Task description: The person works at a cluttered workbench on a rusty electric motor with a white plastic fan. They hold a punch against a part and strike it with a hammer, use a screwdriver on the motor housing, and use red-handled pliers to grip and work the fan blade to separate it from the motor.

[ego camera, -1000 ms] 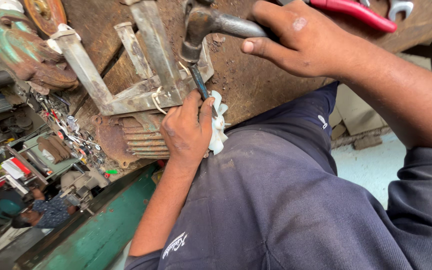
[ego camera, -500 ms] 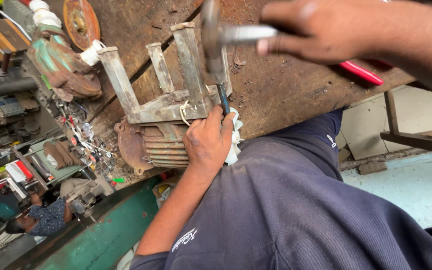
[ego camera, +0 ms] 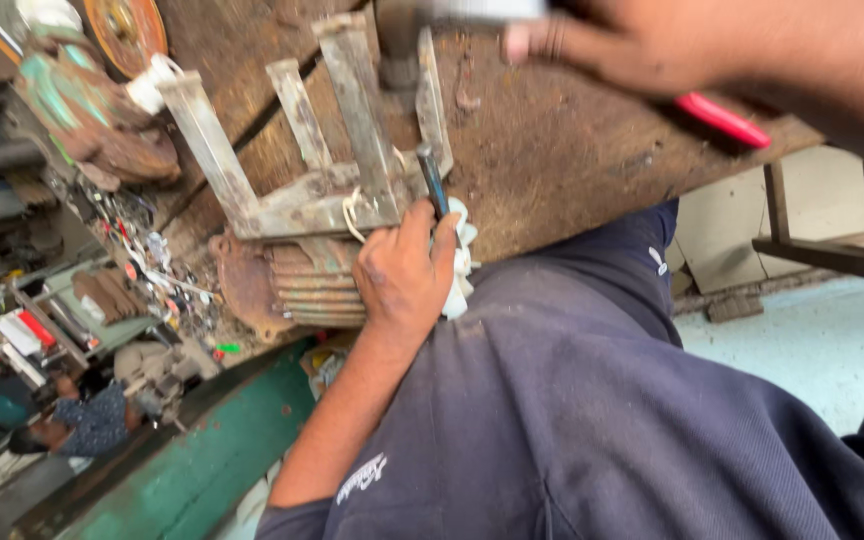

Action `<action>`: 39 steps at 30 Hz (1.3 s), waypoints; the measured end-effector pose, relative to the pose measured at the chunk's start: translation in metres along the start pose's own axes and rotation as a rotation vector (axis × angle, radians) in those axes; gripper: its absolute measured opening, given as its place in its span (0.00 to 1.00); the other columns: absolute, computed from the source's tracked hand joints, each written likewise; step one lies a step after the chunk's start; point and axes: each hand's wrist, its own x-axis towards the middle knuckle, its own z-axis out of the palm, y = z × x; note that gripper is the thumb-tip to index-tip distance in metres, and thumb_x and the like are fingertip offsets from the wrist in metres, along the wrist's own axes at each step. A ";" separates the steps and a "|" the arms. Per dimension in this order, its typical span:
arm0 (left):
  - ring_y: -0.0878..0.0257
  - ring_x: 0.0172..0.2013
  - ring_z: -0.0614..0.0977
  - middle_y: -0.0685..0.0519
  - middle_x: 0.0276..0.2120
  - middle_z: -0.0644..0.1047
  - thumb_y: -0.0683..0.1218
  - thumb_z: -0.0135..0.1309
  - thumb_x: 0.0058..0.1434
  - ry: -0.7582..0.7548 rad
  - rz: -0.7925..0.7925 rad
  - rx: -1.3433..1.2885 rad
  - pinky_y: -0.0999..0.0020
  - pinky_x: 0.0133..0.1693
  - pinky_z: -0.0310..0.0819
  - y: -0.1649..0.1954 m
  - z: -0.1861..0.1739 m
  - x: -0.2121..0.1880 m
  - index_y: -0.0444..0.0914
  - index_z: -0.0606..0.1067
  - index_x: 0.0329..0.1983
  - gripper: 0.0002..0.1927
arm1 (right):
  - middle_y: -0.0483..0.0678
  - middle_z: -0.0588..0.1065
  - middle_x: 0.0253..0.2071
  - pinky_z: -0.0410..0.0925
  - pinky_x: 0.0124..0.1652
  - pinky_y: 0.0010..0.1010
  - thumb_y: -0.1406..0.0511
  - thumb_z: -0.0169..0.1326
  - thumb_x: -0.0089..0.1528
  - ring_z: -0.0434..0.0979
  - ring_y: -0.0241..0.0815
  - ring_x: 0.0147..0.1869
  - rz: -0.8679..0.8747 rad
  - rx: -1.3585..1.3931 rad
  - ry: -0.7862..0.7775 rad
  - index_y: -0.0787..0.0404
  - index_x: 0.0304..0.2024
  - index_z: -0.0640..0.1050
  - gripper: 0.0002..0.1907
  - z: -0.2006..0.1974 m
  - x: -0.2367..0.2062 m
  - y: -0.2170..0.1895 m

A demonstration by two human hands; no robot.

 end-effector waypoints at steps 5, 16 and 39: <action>0.46 0.27 0.78 0.45 0.27 0.78 0.47 0.62 0.66 0.015 0.007 -0.047 0.51 0.32 0.70 -0.002 0.003 -0.002 0.34 0.75 0.46 0.13 | 0.56 0.73 0.27 0.69 0.36 0.46 0.47 0.43 0.72 0.75 0.54 0.30 0.088 -0.105 -0.117 0.66 0.49 0.77 0.28 0.001 -0.008 0.001; 0.46 0.29 0.79 0.45 0.27 0.78 0.48 0.61 0.67 -0.013 -0.021 -0.020 0.52 0.32 0.71 -0.002 0.003 -0.003 0.35 0.76 0.46 0.13 | 0.56 0.72 0.29 0.67 0.34 0.45 0.49 0.47 0.74 0.74 0.53 0.32 -0.027 -0.019 -0.018 0.64 0.48 0.75 0.24 0.006 -0.014 -0.008; 0.45 0.28 0.79 0.47 0.27 0.79 0.47 0.62 0.65 -0.024 -0.032 -0.049 0.51 0.32 0.71 0.001 -0.001 0.003 0.36 0.75 0.42 0.11 | 0.57 0.71 0.26 0.68 0.35 0.47 0.50 0.46 0.76 0.74 0.57 0.29 0.071 -0.126 0.018 0.65 0.43 0.74 0.24 -0.009 -0.001 -0.009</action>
